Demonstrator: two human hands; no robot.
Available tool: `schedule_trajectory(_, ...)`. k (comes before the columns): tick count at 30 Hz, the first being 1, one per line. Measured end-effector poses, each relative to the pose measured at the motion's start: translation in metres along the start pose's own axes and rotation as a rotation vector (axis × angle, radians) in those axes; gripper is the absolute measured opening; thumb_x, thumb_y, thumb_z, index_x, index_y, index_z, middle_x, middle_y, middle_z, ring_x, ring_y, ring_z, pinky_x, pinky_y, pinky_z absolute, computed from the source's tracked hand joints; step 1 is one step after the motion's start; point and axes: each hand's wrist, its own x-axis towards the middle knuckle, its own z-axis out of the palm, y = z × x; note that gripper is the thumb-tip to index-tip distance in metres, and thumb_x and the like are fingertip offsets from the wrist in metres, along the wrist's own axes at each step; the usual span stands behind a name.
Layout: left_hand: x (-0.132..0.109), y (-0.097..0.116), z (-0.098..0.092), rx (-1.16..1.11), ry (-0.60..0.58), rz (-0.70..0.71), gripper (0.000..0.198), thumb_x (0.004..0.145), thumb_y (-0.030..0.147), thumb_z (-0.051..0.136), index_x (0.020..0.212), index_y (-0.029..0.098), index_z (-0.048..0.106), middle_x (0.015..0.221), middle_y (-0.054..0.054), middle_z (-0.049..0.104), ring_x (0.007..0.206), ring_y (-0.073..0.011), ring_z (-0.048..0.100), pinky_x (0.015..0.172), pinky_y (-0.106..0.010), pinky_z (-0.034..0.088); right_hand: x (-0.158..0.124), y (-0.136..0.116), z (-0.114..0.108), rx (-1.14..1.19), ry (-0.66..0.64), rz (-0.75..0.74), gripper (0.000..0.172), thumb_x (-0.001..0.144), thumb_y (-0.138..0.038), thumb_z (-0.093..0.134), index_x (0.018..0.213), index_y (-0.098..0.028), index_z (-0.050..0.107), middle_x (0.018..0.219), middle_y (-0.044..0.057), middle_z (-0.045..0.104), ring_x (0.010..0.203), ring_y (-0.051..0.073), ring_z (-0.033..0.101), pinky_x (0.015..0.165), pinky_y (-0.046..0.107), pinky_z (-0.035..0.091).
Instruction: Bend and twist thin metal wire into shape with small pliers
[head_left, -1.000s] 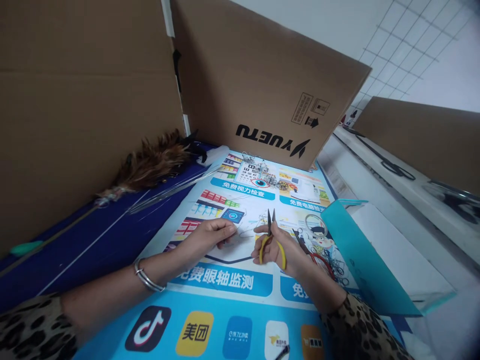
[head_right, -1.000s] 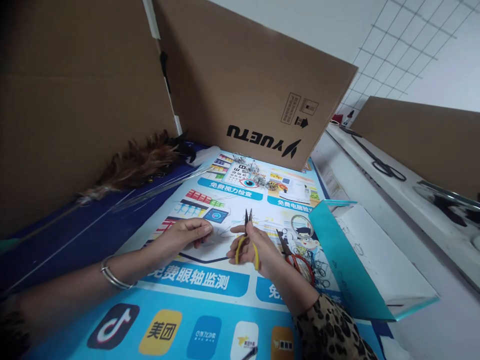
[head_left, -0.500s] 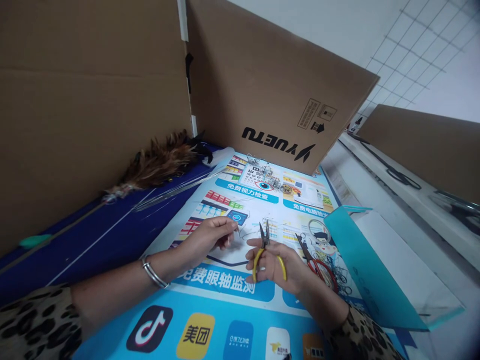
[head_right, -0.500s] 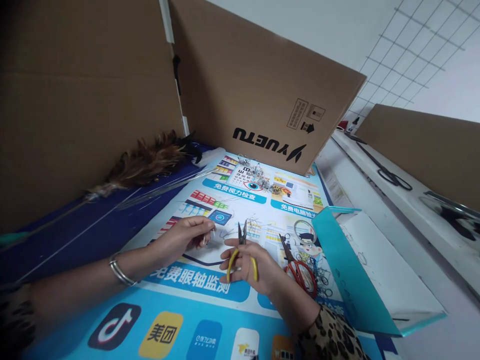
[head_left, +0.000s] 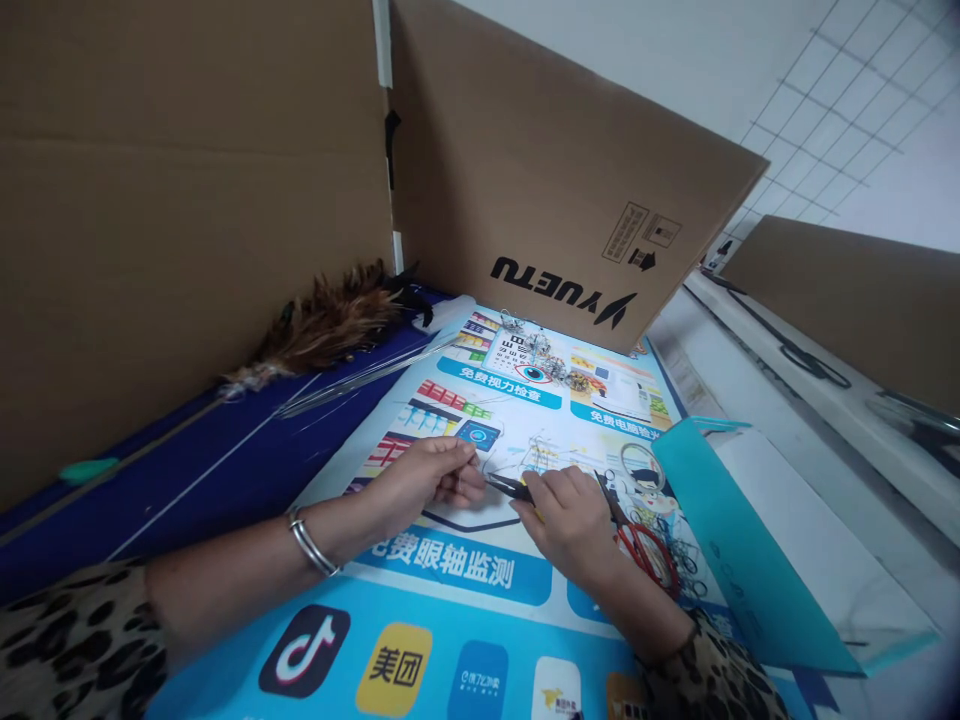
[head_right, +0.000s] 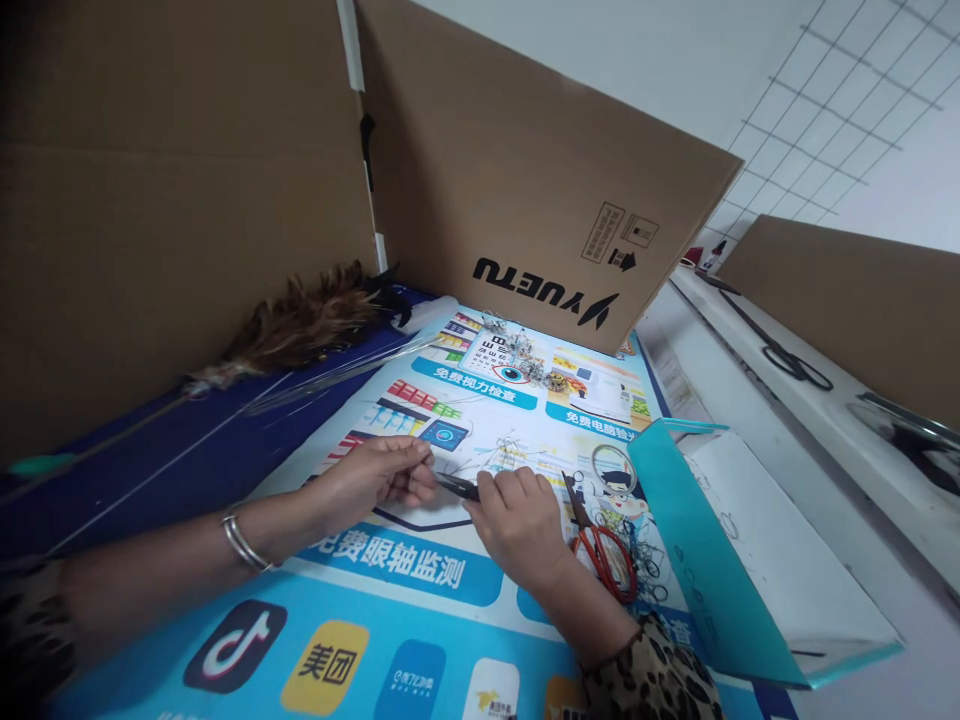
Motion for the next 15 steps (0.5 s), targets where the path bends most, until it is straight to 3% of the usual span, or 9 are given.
schedule_trajectory(6,-0.006,0.004,0.007,-0.023,0.013,-0.04,0.024,0.082,0.039,0.057,0.08,0.015,0.057,0.07,-0.004,0.066,0.062,-0.0168,0.065,0.059,-0.027,0.051,-0.002,0.002,-0.004,-0.256,0.077,-0.249,0.033,0.085,-0.024,0.054,0.117,-0.014,0.053,0.091,0.007,0.062,0.08,0.02,0.051,0.066,0.035,0.032)
schedule_trajectory(15,-0.012,0.003,0.015,-0.068,-0.013,-0.056,0.024,0.082,0.038,0.056,0.077,0.015,0.057,0.077,-0.004,0.064,0.069,-0.0141,0.061,0.067,-0.029,0.051,0.003,-0.006,-0.005,-0.33,0.123,-0.299,0.028,0.087,-0.018,0.051,0.115,-0.013,0.054,0.095,0.008,0.062,0.08,0.018,0.052,0.064,0.035,0.033)
